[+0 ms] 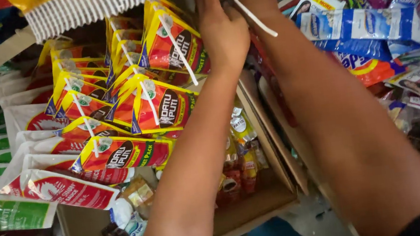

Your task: Organizing various food sachets and packets in a box and hanging them on display strips in a store.

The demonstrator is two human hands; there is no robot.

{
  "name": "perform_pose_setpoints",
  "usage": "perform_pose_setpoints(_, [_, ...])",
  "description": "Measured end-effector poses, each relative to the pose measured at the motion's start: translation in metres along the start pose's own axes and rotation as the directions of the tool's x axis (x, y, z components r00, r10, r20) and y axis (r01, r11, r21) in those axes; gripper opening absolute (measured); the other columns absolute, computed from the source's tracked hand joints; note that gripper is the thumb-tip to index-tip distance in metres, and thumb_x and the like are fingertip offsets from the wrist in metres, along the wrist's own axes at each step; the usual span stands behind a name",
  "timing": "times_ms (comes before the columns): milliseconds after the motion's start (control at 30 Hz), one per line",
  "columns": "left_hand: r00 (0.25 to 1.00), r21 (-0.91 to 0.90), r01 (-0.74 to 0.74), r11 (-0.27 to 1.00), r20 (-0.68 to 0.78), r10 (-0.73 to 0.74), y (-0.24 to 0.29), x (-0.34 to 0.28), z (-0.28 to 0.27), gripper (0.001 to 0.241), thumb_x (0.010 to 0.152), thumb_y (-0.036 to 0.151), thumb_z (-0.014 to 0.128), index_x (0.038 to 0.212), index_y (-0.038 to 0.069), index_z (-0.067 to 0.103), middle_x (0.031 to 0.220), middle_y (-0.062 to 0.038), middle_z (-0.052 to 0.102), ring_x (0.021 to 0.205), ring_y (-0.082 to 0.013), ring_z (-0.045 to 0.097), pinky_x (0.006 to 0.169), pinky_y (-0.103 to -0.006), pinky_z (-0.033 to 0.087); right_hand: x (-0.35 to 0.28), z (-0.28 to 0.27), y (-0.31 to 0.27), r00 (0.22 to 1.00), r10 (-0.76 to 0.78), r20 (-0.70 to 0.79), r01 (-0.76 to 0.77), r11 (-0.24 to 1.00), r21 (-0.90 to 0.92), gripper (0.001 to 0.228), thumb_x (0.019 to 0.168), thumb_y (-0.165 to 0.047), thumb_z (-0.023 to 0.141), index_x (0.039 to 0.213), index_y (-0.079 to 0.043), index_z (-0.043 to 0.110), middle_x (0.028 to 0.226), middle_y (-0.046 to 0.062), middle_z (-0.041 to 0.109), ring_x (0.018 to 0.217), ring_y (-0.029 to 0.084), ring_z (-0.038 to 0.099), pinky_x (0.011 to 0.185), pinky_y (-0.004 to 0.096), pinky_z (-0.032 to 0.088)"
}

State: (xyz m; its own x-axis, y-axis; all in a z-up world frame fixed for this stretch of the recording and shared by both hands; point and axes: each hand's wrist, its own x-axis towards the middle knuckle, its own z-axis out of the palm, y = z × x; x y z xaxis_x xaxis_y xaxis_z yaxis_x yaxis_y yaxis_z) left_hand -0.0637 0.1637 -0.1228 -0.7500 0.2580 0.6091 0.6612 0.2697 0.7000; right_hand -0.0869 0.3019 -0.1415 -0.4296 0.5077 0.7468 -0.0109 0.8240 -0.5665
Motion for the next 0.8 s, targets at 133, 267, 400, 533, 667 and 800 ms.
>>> perform_pose_setpoints(133, [0.998, -0.09, -0.06, 0.994, 0.0, 0.06, 0.019, 0.0, -0.016, 0.077, 0.086, -0.008, 0.051, 0.16, 0.006, 0.033, 0.17, -0.025, 0.025, 0.159, -0.0456, 0.028, 0.134, -0.0431, 0.029, -0.002, -0.037, -0.041, 0.996, -0.082, -0.03, 0.083, 0.996, 0.032, 0.023, 0.087, -0.018, 0.086, 0.097, -0.002, 0.074, 0.095, 0.019, 0.071, 0.089, 0.039, 0.065, 0.078, 0.05, 0.05])
perform_pose_setpoints(267, [0.998, -0.172, -0.028, 0.985, 0.042, 0.035, 0.042, -0.015, -0.035, 0.081, 0.092, -0.011, 0.047, 0.166, 0.016, 0.027, 0.174, -0.022, 0.018, 0.16, -0.0421, 0.025, 0.133, -0.0403, 0.032, -0.022, -0.072, -0.083, 0.994, -0.076, -0.081, 0.091, 0.974, 0.209, 0.019, 0.091, -0.007, 0.084, 0.109, -0.004, 0.077, 0.117, 0.018, 0.069, 0.112, 0.035, 0.063, 0.096, 0.045, 0.051])
perform_pose_setpoints(400, [0.998, -0.27, -0.011, 0.963, 0.064, 0.03, 0.056, -0.044, -0.046, 0.062, 0.103, -0.007, 0.043, 0.159, 0.018, 0.033, 0.165, -0.022, 0.037, 0.154, -0.0371, 0.04, 0.123, -0.0349, 0.042, -0.057, -0.099, -0.1, 0.995, 0.004, -0.099, 0.029, 0.943, 0.332, 0.024, 0.095, -0.001, 0.079, 0.119, -0.003, 0.075, 0.124, 0.017, 0.066, 0.118, 0.031, 0.065, 0.102, 0.038, 0.052])
perform_pose_setpoints(533, [0.988, -0.31, 0.122, 0.943, 0.129, -0.085, 0.067, -0.09, -0.069, 0.056, 0.107, 0.0, 0.046, 0.16, 0.02, 0.044, 0.133, -0.024, 0.066, 0.123, -0.0327, 0.069, 0.11, -0.0359, 0.054, -0.106, -0.119, -0.112, 0.981, 0.19, 0.04, -0.189, 0.891, 0.413, 0.018, 0.1, -0.006, 0.075, 0.117, -0.004, 0.074, 0.113, 0.011, 0.07, 0.107, 0.023, 0.068, 0.096, 0.032, 0.054])
perform_pose_setpoints(667, [0.9, -0.254, 0.389, 0.885, 0.307, -0.308, 0.067, -0.142, -0.111, 0.054, 0.104, 0.003, 0.049, 0.155, 0.021, 0.051, 0.094, -0.025, 0.07, 0.077, -0.027, 0.067, 0.075, -0.0328, 0.055, -0.165, -0.137, -0.144, 0.93, 0.346, 0.124, -0.365, 0.833, 0.415, 0.012, 0.103, -0.009, 0.071, 0.111, -0.001, 0.073, 0.108, 0.008, 0.071, 0.103, 0.017, 0.067, 0.094, 0.03, 0.053])
perform_pose_setpoints(800, [0.898, -0.26, 0.357, 0.897, 0.361, -0.253, 0.042, -0.21, -0.157, 0.057, 0.101, 0.001, 0.053, 0.154, 0.021, 0.049, 0.107, -0.026, 0.07, 0.079, -0.0244, 0.069, 0.075, -0.0325, 0.055, -0.239, -0.15, -0.177, 0.866, 0.449, 0.221, -0.5, 0.784, 0.367, 0.009, 0.103, -0.008, 0.069, 0.106, 0.0, 0.072, 0.106, 0.008, 0.069, 0.102, 0.015, 0.065, 0.093, 0.029, 0.051])
